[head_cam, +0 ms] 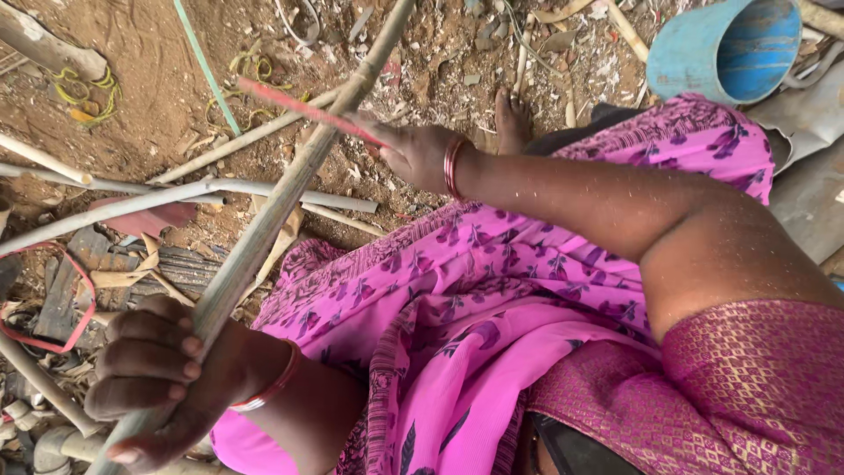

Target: The person uses a hacksaw blade to cut a grey plastic pipe while sitting amidst a large pile of scrap PVC pipes and fittings. They hold the pipe steady with one hand and saw through it with repeated strokes of the blade, eventually severing a piece.

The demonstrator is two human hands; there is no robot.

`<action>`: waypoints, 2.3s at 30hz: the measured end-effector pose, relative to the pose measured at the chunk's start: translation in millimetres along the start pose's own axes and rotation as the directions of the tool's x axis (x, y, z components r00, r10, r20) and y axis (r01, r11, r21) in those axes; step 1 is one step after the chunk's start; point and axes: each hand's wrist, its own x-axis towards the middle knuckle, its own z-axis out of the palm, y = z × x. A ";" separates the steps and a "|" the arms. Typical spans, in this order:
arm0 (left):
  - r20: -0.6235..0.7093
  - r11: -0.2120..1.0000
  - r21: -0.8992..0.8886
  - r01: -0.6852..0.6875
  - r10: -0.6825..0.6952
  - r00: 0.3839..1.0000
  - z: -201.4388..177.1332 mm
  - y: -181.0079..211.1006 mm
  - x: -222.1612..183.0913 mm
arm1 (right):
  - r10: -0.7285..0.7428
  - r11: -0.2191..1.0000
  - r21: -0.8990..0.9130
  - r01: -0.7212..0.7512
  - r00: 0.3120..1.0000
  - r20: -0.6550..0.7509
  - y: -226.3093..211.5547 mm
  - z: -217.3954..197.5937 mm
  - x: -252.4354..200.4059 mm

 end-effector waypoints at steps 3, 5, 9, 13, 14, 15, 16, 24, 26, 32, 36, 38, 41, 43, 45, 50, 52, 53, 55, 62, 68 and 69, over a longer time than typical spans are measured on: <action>0.043 0.999 -0.048 0.000 0.003 0.999 -1.0 0.4 1.2 | 0.283 0.935 -0.281 -0.218 0.934 0.218 2.2 -11.9 4.3; 0.100 0.999 -0.008 -0.034 0.034 0.994 0.2 1.4 2.7 | 0.196 0.837 -0.540 -0.090 0.970 0.142 18.0 -18.1 13.1; 0.029 0.997 -0.070 -0.032 0.034 0.999 3.8 0.9 2.2 | -0.190 0.967 0.128 0.219 0.960 -0.207 8.4 2.0 -6.6; 0.043 0.999 -0.042 -0.002 0.004 0.999 7.9 5.2 -3.9 | 0.248 0.956 0.147 -0.253 0.967 0.048 21.3 -13.0 6.0; 0.039 0.999 -0.051 -0.010 0.012 0.999 8.9 4.1 -3.1 | 0.390 0.915 0.075 -0.395 0.917 0.080 27.2 -28.6 12.5; 0.030 0.998 -0.061 -0.023 0.025 0.999 11.0 1.8 -2.8 | 0.396 0.906 0.119 -0.407 0.912 0.105 20.8 -32.0 11.7; 0.008 0.997 -0.070 -0.035 0.035 0.999 12.8 0.6 -3.3 | 0.400 0.894 0.163 -0.418 0.907 0.131 8.3 -28.6 7.5; 0.074 0.997 -0.072 -0.035 0.041 0.996 15.7 3.6 -1.2 | 0.492 0.794 0.312 -0.522 0.853 0.175 -10.0 -28.5 6.4; 0.101 0.996 -0.060 -0.063 0.069 0.992 20.3 6.1 -1.3 | 0.547 0.646 0.540 -0.540 0.820 0.166 -6.6 -36.5 5.3; -0.139 0.998 0.050 0.042 -0.034 0.990 21.0 8.6 -8.8 | -0.188 0.924 0.316 0.213 0.976 -0.108 -31.6 25.0 -33.6; -0.273 0.997 0.008 0.079 -0.074 0.959 18.6 7.0 -9.1 | 0.430 0.838 0.321 -0.442 0.896 0.111 12.6 18.0 5.3; -0.304 0.996 -0.046 0.074 -0.084 0.949 17.0 4.2 -9.8 | 0.362 0.885 0.283 -0.369 0.929 0.077 10.2 17.6 3.7; -0.352 0.997 -0.029 0.078 -0.083 0.932 14.8 4.0 -9.4 | -0.136 0.939 0.308 0.153 0.988 -0.077 -32.4 30.9 -36.8; -0.360 0.996 -0.009 0.093 -0.090 0.928 16.0 5.0 -8.5 | 0.026 0.950 0.313 -0.021 1.000 -0.011 -27.1 12.8 -18.3; -0.355 0.995 -0.018 0.097 -0.097 0.930 16.8 4.1 -6.3 | 0.234 0.928 0.284 -0.241 0.970 0.060 -15.7 -7.8 -1.9; -0.404 0.992 -0.082 0.100 -0.125 0.906 13.2 4.1 -9.1 | 0.132 0.964 0.205 -0.171 0.973 0.188 -41.5 6.9 -27.4; -0.391 0.992 -0.078 0.099 -0.122 0.912 11.8 4.0 -7.0 | -0.037 0.978 0.206 0.024 0.997 0.061 -32.3 15.6 -23.7; -0.367 0.992 -0.078 0.098 -0.120 0.922 12.4 3.2 -6.1 | -0.119 0.974 0.193 0.119 0.993 -0.010 -22.4 19.7 -19.1; -0.312 0.992 -0.080 0.098 -0.118 0.943 14.2 3.0 -5.2 | 0.365 0.899 0.222 -0.378 0.926 0.097 15.6 9.0 9.3; 0.111 0.998 -0.060 -0.027 0.033 0.993 23.9 6.4 -2.7 | 0.223 0.961 0.197 -0.195 0.966 -0.134 65.6 -20.6 19.3; 0.275 0.992 -0.130 0.002 0.034 0.961 46.0 22.0 -3.6 | 0.226 0.964 0.193 -0.185 0.950 -0.217 75.2 -20.7 23.1; 0.289 0.991 -0.136 0.005 0.035 0.957 50.3 24.3 -4.3 | 0.230 0.961 0.199 -0.191 0.953 -0.197 75.0 -20.9 22.7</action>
